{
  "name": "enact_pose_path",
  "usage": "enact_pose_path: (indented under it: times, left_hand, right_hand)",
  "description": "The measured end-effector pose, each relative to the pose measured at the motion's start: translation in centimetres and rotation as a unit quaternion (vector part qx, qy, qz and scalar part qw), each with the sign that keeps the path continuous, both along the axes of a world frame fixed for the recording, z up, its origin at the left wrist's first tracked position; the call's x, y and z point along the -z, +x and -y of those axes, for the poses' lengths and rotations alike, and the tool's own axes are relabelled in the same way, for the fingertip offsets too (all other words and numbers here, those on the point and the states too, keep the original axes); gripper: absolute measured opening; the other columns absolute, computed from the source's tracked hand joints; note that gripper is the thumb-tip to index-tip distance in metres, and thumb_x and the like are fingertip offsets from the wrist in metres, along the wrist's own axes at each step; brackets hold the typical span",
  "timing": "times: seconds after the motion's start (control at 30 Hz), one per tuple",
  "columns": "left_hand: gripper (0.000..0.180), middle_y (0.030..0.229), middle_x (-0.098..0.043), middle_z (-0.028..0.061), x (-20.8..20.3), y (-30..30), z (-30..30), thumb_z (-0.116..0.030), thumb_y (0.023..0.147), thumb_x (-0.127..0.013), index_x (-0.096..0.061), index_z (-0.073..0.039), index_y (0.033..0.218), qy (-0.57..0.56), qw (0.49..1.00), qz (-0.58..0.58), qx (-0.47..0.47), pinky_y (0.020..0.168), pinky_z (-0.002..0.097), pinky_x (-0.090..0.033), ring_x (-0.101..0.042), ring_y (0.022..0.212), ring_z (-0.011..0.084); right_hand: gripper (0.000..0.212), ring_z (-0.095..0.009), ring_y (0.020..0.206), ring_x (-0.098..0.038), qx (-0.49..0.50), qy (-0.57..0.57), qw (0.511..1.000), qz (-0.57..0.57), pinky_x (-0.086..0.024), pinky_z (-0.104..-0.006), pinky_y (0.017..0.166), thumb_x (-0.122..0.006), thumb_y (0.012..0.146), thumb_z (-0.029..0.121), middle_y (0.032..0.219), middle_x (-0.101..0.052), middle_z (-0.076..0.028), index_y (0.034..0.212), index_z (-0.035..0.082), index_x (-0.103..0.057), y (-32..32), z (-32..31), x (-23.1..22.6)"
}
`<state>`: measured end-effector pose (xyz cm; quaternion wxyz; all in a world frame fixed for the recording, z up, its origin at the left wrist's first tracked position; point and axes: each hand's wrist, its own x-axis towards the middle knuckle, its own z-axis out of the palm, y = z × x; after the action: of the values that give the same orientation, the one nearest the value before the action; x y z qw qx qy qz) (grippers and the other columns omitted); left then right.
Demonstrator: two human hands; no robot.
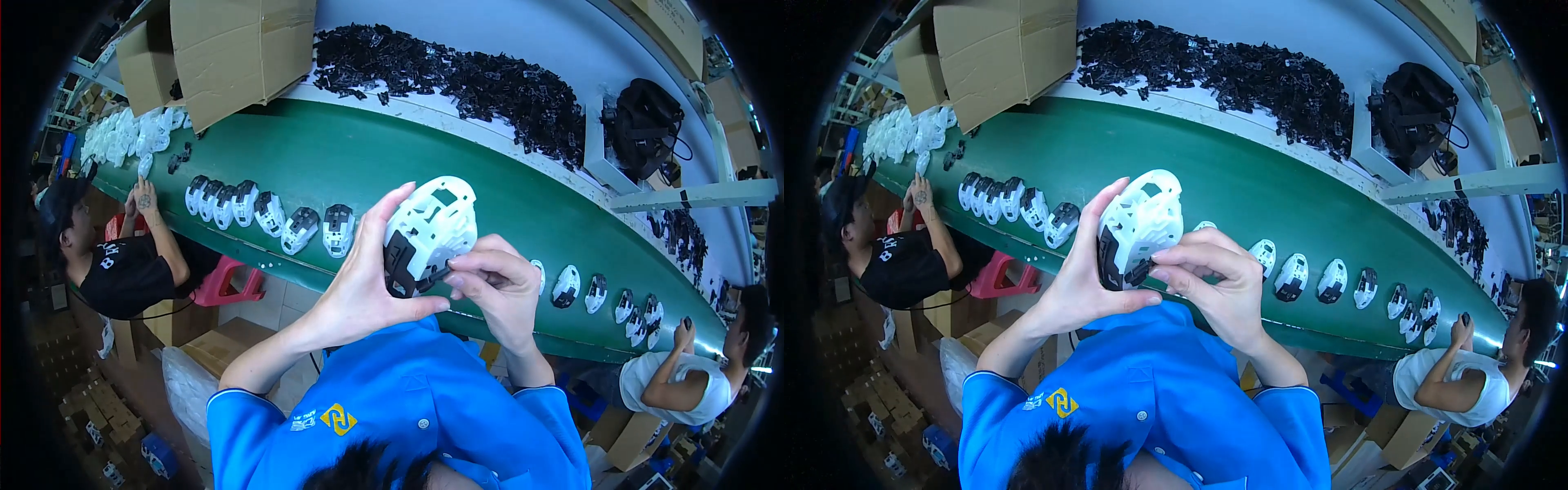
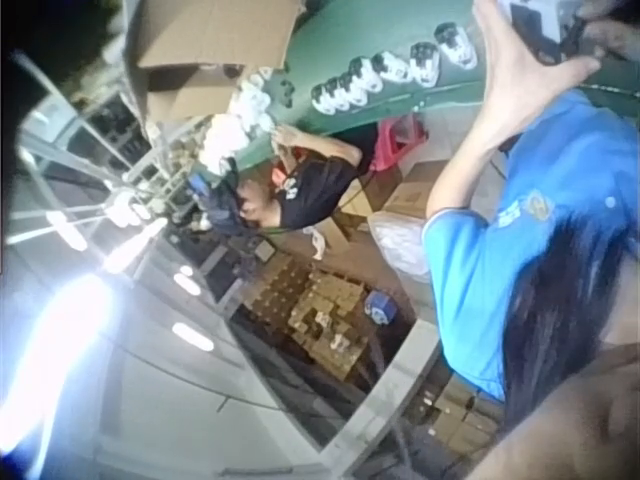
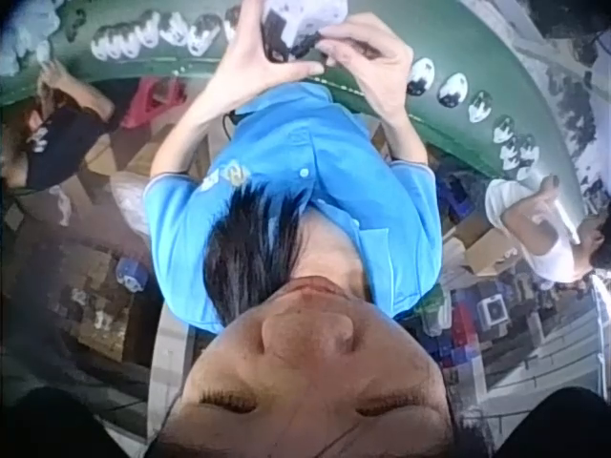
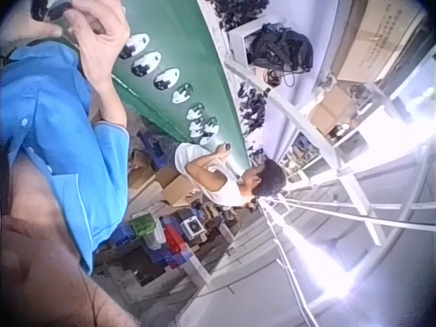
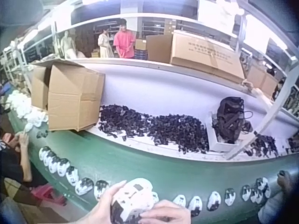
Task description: The person assembles computer mouse shells by fitting black plastic components into white casings by hand and placing them along the conveyor belt. The person then retrieves additional casings from a tray on the floor before continuing to attach components and line up the shells.
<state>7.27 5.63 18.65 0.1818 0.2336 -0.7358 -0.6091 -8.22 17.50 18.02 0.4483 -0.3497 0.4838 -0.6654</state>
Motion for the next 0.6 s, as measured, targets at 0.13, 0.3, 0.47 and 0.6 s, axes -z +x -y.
enact_pose_path:
  times: [0.13,0.3,0.47,0.6]
  left_hand:
    - [0.108,0.135,-0.03,0.0225,-0.2,0.0,-0.2,-0.023,0.065,-0.084,-0.013,-0.003,0.144,-0.03,1.0,-0.005,-0.004,0.105,0.0422,-0.032,-0.035,0.128,0.0337]
    - [0.1,0.126,-0.037,0.0214,-0.6,0.0,-0.5,-0.021,0.067,-0.082,-0.018,-0.005,0.143,-0.046,0.999,0.01,-0.025,0.099,0.0419,-0.037,-0.042,0.117,0.0335]
    - [0.098,0.118,-0.04,0.0193,-1.1,-0.1,-0.6,-0.018,0.066,-0.081,-0.021,-0.008,0.143,-0.111,0.993,0.012,-0.029,0.092,0.0409,-0.042,-0.045,0.109,0.0325]
    - [0.098,0.116,-0.041,0.0185,-2.0,0.2,-0.5,-0.015,0.063,-0.081,-0.023,-0.009,0.142,-0.142,0.989,0.036,-0.037,0.088,0.0401,-0.044,-0.046,0.108,0.0317]
  right_hand:
    - [0.021,-0.01,0.068,-0.061,0.056,-0.047,0.983,-0.167,-0.048,-0.0202,0.057,-0.073,0.075,-0.003,0.088,-0.061,-0.006,0.096,0.002,-0.071,0.2,0.1,-0.1]
    - [0.024,-0.008,0.067,-0.059,0.053,-0.04,0.978,-0.2,-0.046,-0.0192,0.056,-0.076,0.072,-0.003,0.085,-0.062,-0.006,0.095,0.004,-0.072,0.4,-0.2,-0.4]
    - [0.023,-0.007,0.066,-0.058,0.108,-0.04,0.98,-0.163,-0.045,-0.0205,0.054,-0.078,0.069,-0.003,0.085,-0.062,-0.007,0.091,0.003,-0.072,1.4,-0.4,-0.9]
    - [0.025,-0.01,0.067,-0.06,0.121,-0.087,0.951,-0.271,-0.047,-0.0222,0.052,-0.079,0.066,-0.003,0.082,-0.062,-0.007,0.089,0.003,-0.072,1.2,-0.3,-0.4]
